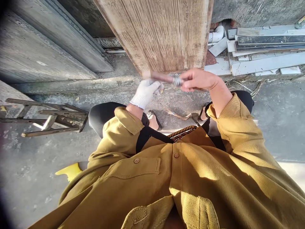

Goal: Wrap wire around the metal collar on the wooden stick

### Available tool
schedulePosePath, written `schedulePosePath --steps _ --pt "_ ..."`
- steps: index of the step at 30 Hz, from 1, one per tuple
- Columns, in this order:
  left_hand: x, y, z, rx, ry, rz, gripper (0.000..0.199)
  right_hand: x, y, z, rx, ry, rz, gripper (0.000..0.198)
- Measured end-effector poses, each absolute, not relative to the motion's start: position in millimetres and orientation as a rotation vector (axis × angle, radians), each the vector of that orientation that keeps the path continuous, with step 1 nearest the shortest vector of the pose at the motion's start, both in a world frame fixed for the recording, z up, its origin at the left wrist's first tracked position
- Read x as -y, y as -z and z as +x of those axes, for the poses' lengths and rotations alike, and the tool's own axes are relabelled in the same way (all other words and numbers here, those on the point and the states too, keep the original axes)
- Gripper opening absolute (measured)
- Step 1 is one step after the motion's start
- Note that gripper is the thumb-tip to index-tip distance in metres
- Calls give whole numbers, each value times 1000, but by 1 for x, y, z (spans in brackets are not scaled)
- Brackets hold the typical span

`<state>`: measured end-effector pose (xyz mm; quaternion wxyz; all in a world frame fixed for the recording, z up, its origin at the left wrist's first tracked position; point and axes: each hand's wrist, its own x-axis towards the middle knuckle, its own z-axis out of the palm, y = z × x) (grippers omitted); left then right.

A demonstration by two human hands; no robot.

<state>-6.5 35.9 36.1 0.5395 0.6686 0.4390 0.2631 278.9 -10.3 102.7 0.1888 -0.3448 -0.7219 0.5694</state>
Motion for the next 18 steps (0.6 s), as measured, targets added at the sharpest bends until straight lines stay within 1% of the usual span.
schedulePosePath --steps 2,4,8,11,13,16,18 --pt "-26 -34 2 -933 -428 1648 18 8 -102 278 1702 -1469 -1085 51" --pt "-18 -34 8 -777 -258 1660 19 3 -95 279 1579 -1286 -1272 47" --pt "-14 -37 8 -602 -171 1623 21 -9 -77 285 1750 -911 -1828 42" --pt "-20 -39 0 -557 -169 1625 23 -12 -67 289 2003 -719 -2053 33" --pt "-23 -40 -5 -561 -183 1641 23 -12 -61 290 2181 -770 -2078 34" --pt "-26 -40 -9 -631 -265 1642 23 -11 -52 290 2406 -1123 -1952 36" --pt "-27 -42 -9 -687 -342 1612 22 -8 -50 287 2505 -1334 -1773 32"
